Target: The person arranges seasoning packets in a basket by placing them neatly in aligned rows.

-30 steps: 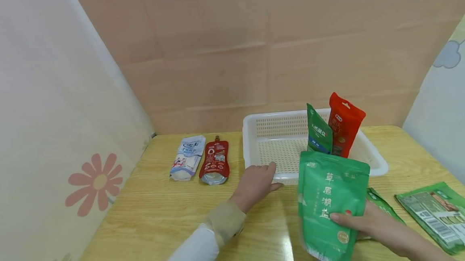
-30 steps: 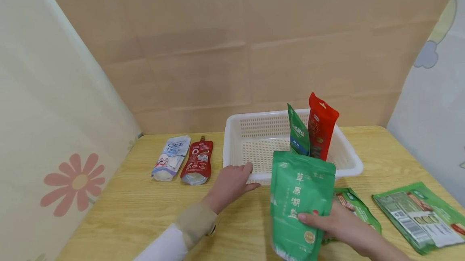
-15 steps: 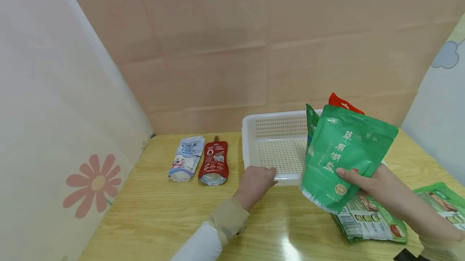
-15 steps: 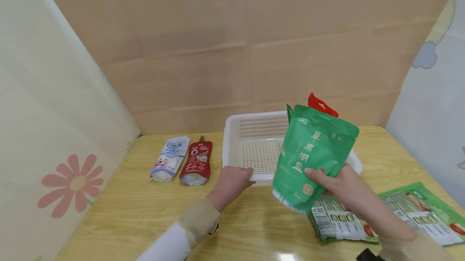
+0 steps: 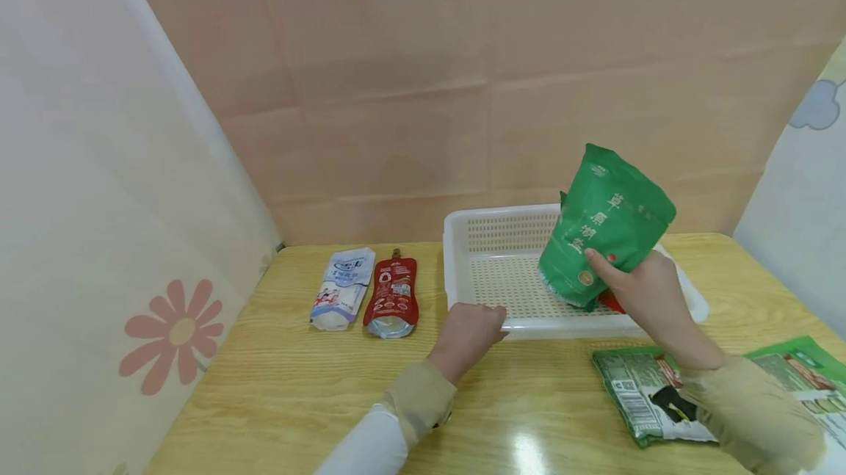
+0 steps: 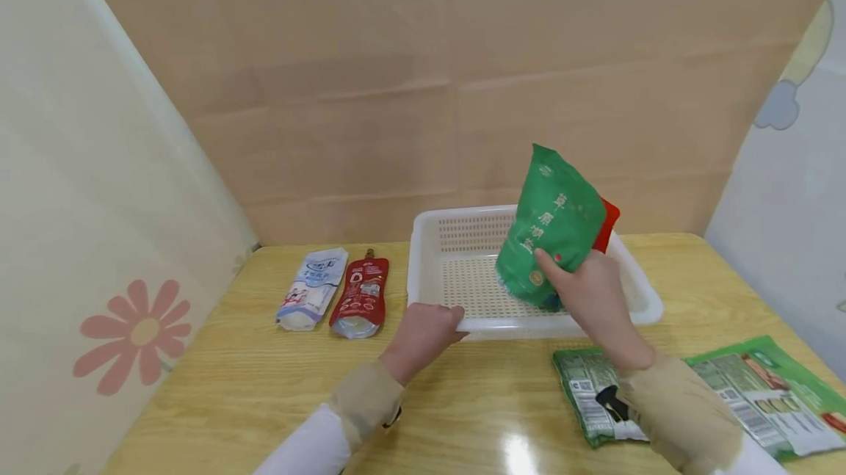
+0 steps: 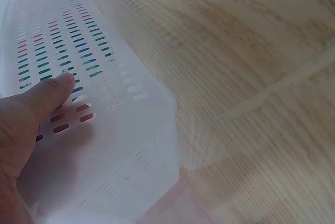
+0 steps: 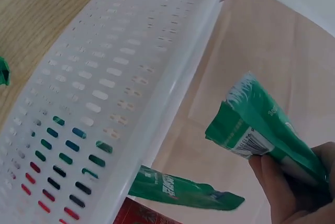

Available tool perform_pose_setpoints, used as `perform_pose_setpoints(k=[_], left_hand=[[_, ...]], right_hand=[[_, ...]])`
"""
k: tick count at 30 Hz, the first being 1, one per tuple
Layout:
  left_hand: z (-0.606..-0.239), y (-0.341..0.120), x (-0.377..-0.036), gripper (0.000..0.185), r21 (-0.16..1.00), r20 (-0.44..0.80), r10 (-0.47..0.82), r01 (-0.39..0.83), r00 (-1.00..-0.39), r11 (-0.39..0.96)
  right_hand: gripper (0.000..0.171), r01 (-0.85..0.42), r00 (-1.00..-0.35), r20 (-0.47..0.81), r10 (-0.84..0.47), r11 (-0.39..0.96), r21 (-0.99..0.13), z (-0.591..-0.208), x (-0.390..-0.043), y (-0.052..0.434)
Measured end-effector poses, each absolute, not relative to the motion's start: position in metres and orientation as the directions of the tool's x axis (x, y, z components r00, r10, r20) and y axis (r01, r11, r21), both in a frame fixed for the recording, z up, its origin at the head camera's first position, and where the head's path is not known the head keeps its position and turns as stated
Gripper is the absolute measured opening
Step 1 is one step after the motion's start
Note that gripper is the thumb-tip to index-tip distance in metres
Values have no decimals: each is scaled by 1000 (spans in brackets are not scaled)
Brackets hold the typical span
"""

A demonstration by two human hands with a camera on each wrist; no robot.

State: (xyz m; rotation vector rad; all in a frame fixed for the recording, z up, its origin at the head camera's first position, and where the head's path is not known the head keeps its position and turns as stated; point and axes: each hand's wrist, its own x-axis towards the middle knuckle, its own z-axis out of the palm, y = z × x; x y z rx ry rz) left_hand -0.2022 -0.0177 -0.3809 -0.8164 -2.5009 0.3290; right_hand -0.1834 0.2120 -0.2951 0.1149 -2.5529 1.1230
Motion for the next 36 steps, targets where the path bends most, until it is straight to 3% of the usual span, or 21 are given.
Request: perform_pose_setpoints(k=[4, 18, 29, 36], left_hand=[[-383, -18, -203, 27, -360, 389, 597, 481, -701, 799], [-384, -17, -203, 24, -364, 417, 593, 470, -689, 804], [-383, -15, -203, 23, -339, 349, 587, 485, -731, 806], [-384, -16, -204, 22, -357, 363, 590, 477, -721, 803]], right_hand=[[40, -218, -936, 349, 39, 714, -666, -300, -199, 198], [27, -114, -982, 188, 14, 749, -653, -332, -243, 183], [27, -42, -991, 124, 54, 747, -664, -351, -258, 186], [28, -21, -994, 93, 53, 755, -655, -357, -264, 186]])
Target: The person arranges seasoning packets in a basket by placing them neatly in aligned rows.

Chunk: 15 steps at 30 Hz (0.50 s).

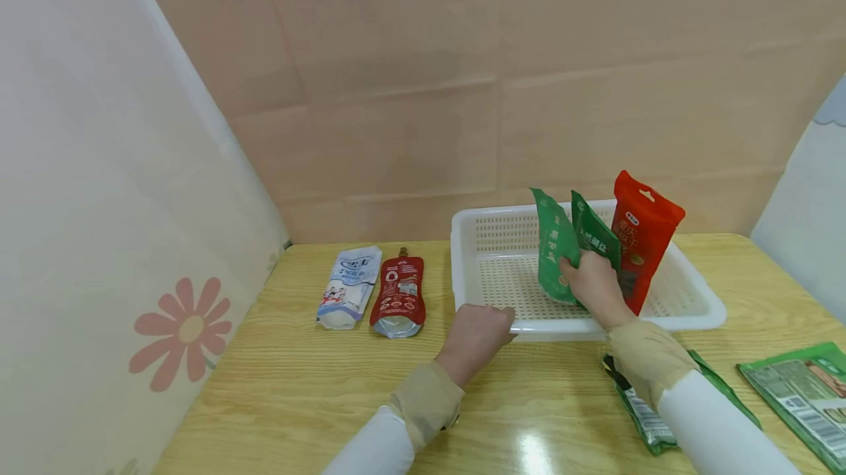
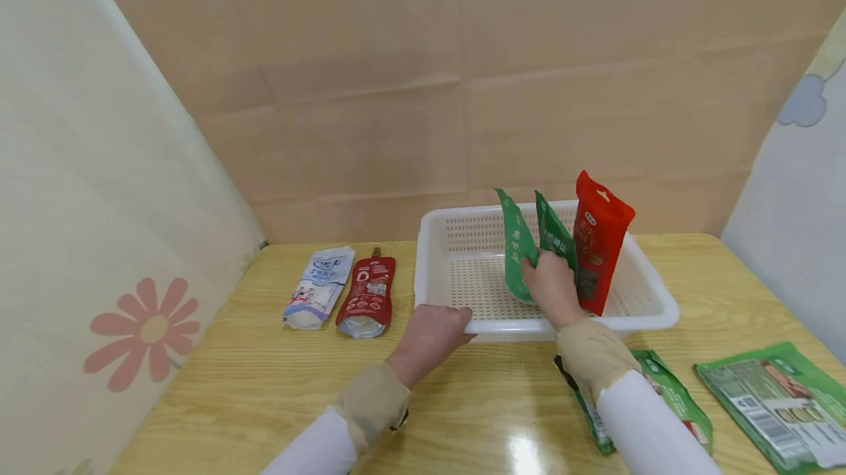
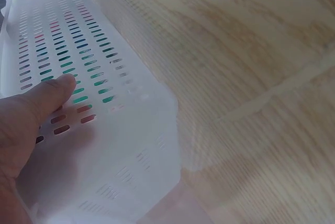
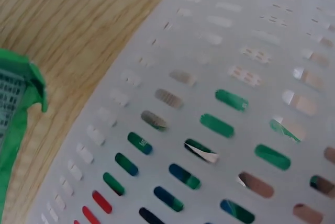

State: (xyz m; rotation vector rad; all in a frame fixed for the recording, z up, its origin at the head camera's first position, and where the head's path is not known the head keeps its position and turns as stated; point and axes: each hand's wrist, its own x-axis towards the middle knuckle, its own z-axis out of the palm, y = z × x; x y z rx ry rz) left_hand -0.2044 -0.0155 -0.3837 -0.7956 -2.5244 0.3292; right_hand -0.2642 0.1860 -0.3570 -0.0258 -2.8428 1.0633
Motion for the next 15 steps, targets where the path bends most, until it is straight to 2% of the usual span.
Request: perform_pose_setpoints(k=[6, 15], left_hand=[[-385, -16, -204, 23, -374, 406, 597, 471, -692, 799], [-385, -17, -205, 23, -370, 402, 600, 476, -692, 798]], right_hand=[[29, -18, -998, 58, 26, 759, -651, -359, -269, 187], [30, -8, -1000, -15, -22, 769, -639, -360, -272, 187]])
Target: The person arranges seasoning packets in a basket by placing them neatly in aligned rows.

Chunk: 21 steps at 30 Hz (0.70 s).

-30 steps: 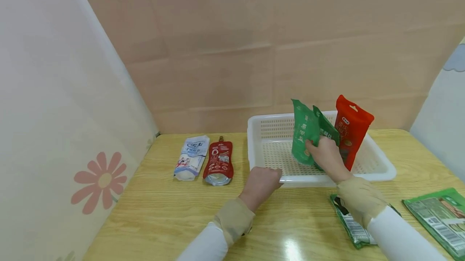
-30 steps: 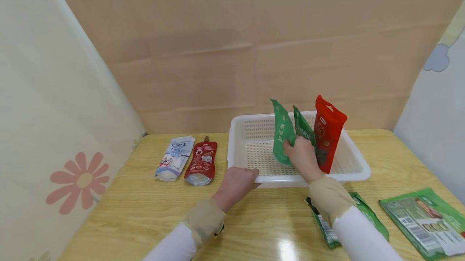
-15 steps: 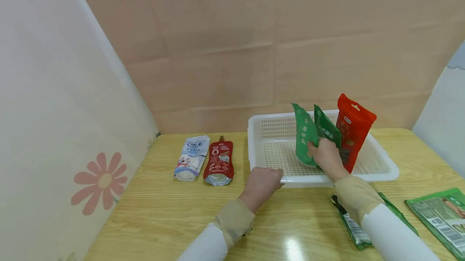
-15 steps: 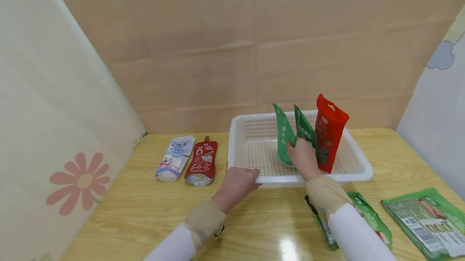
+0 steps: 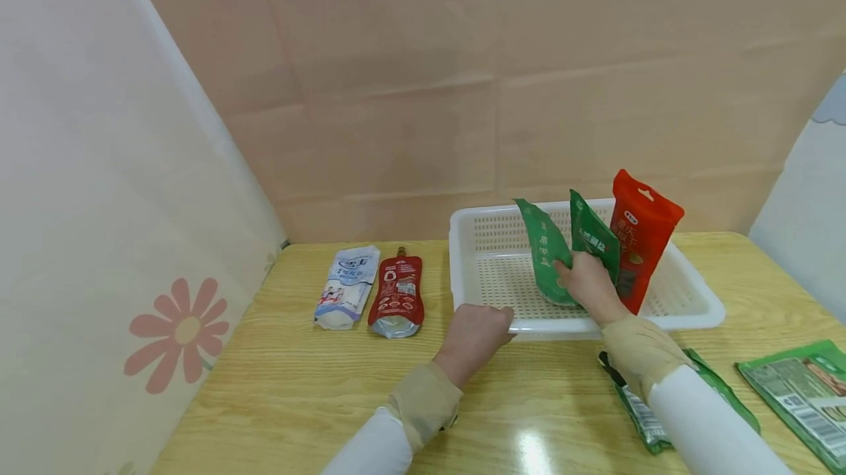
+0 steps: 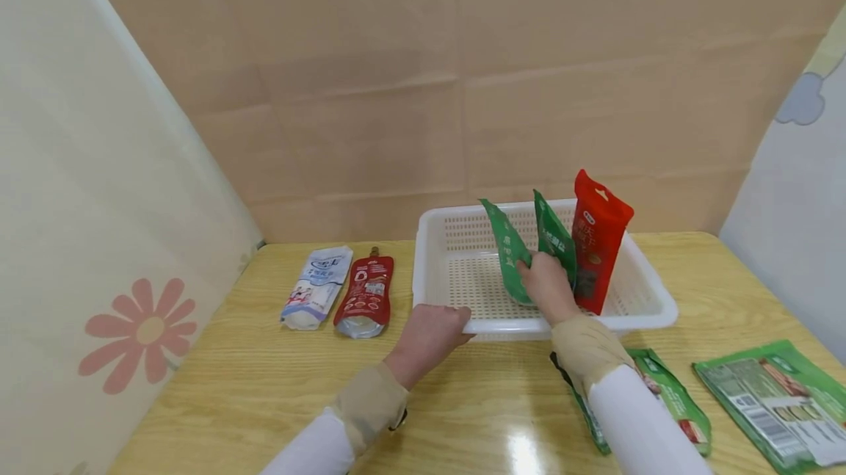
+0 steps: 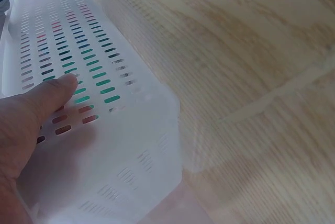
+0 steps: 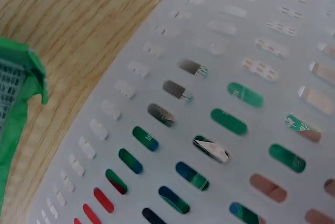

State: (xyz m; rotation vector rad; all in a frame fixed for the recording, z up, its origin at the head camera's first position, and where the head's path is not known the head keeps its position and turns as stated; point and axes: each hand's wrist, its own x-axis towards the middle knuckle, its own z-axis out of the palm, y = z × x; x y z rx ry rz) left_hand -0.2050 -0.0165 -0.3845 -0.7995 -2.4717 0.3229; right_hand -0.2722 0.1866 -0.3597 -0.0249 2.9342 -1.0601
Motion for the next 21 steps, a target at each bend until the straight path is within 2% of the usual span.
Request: perform_pose_setpoints(k=[9, 17, 21], left_hand=[[-384, -16, -204, 20, -370, 406, 597, 472, -692, 800], [-381, -16, -203, 18, -344, 367, 591, 485, -718, 804], [-381, -16, -202, 18, -350, 374, 592, 482, -714, 803]], right_hand=[[30, 2, -1000, -6, -3, 786, -619, -361, -270, 186], [37, -9, -999, 35, 13, 825, -565, -358, -261, 187], [39, 6, -1000, 17, 19, 826, -564, -358, -259, 189]])
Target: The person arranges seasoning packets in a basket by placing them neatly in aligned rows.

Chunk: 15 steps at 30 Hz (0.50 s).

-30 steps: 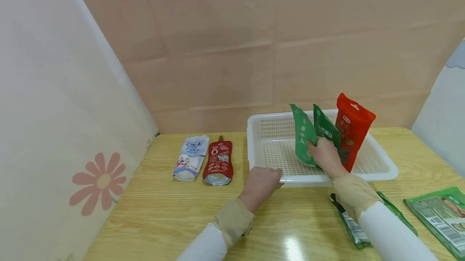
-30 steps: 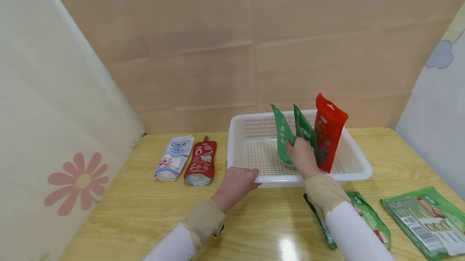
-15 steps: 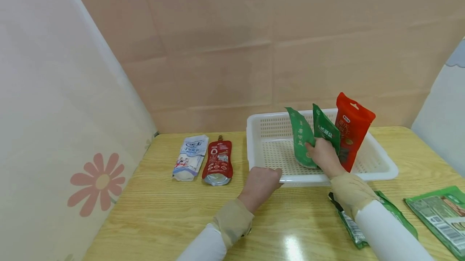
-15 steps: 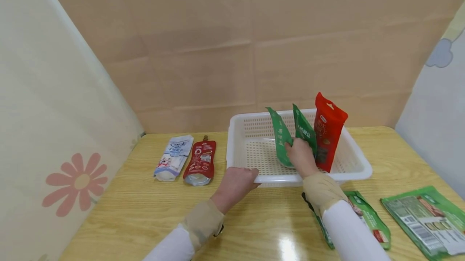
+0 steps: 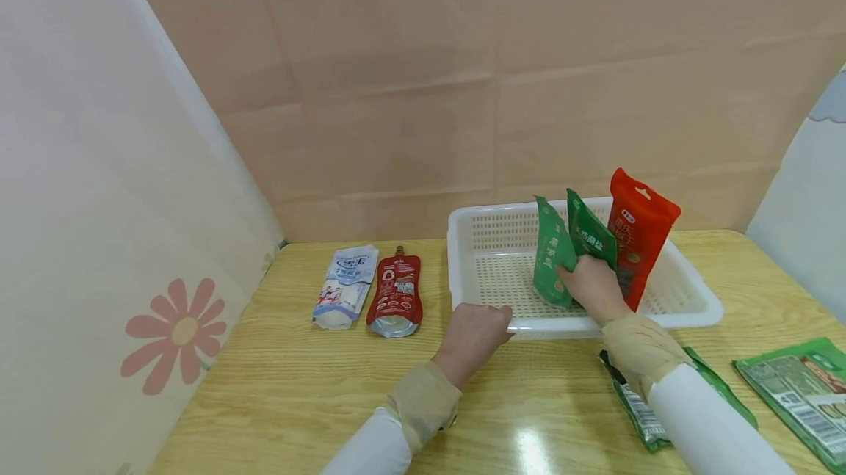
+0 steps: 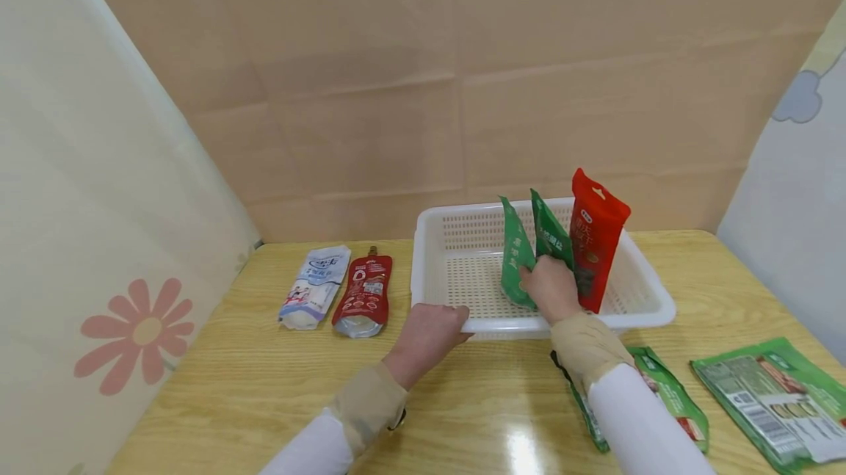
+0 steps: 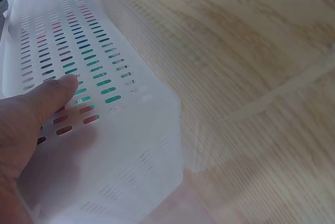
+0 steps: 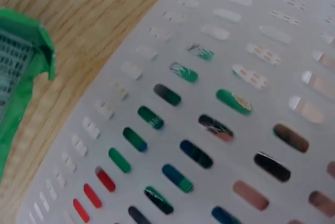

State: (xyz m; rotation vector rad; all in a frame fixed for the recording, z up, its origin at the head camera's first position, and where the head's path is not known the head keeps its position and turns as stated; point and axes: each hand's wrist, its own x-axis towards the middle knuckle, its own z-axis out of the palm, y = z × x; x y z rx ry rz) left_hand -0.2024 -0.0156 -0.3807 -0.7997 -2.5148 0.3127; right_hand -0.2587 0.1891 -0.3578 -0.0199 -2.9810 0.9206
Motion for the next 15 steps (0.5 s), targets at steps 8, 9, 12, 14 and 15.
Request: perform_pose_setpoints(k=[8, 9, 12, 14, 15], left_hand=[[-381, -16, -203, 21, -353, 400, 589, 475, -702, 806], [-381, -16, -203, 21, -352, 399, 589, 476, -702, 806], [-381, -16, -202, 20, -357, 398, 589, 473, -703, 806], [-381, -16, -202, 20, -362, 398, 589, 470, -703, 805], [-381, -16, -202, 19, -364, 398, 589, 468, -703, 805]], right_hand=[[30, 47, -999, -39, 30, 834, -549, -357, -258, 192], [29, 44, -999, -39, 27, 834, -551, -358, -259, 192], [27, 45, -999, -46, 23, 830, -556, -358, -259, 193], [27, 43, -999, -47, 19, 829, -558, -358, -259, 192], [27, 41, -999, -47, 18, 828, -559, -359, -259, 193]])
